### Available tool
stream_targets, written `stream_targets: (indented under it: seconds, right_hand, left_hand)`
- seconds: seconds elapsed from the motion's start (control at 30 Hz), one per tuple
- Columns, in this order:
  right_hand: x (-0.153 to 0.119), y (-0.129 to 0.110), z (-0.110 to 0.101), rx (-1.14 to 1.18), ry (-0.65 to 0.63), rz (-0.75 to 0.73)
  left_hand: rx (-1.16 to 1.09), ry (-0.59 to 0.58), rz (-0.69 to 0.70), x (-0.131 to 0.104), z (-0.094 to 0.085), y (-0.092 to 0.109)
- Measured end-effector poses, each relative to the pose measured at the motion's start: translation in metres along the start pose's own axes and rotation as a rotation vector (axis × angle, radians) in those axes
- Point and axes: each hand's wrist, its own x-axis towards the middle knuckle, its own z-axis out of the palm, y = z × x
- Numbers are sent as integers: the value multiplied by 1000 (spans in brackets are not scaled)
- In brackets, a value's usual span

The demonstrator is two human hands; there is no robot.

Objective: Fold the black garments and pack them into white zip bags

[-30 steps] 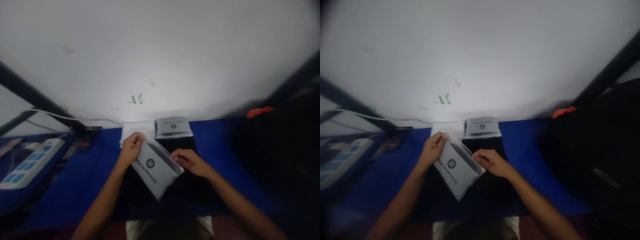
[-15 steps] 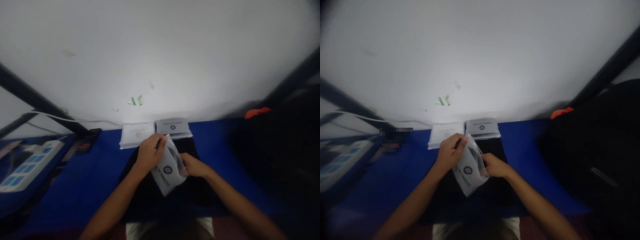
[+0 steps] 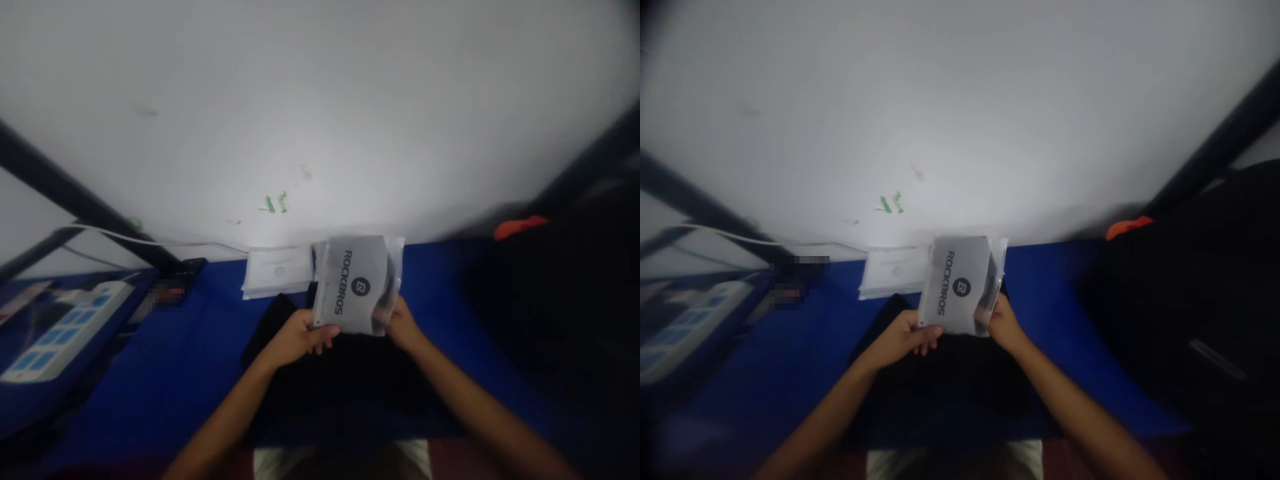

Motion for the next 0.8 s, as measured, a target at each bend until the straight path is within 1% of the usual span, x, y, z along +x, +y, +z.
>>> stream_targets:
  seconds: [0.03,0.07,0.17,0.23,0.3,0.37,0.4,0.43,0.47,0.5,0.6,0.63,0.67,0.7,0.73,0.8]
  right_hand:
    - [0,0,0,4,-11,9]
    - [0,0,0,12,-32,21]
    - [1,1,0,63,-77,59]
    - [2,3,0,91,-76,92]
    - [1,5,-1,103,-73,147]
    - [0,6,-1,117,-69,204]
    - [0,6,-1,129,-65,222]
    - [0,6,-1,142,-62,234]
    - [-1,6,0,150,-59,235]
    - [-1,5,1,151,-57,228]
    - [-1,3,2,73,-80,199]
    - [-1,1,1,35,-93,192]
    - [-1,0,0,-1,-101,189]
    - [-1,-2,-2,-33,-107,192]
    - [-1,-3,-3,-60,-116,200]
    - [-1,-6,-7,-92,-164,238]
  left_hand:
    - [-11,-4,-21,-2,-1,-3]
    - [-25,22,-24,-4,-4,-5]
    - [-79,164,8,-6,-20,-7]
    - [-128,297,22,-6,-34,-6]
    - [-197,460,54,-5,-47,-6]
    - [-237,605,103,-3,-53,-7]
    - [-242,650,127,-1,-53,-8]
    - [-242,662,143,0,-50,-8]
    - [-239,635,144,0,-45,-9]
    - [-238,567,132,0,-39,-9]
    - [-229,251,40,-1,-20,-7]
    - [-224,176,10,-1,-16,-6]
    - [-222,145,-6,-2,-15,-4]
    - [-223,162,-6,-2,-17,-3]
    - [-223,214,6,-2,-22,-3]
    - [-209,379,53,0,-39,-4]
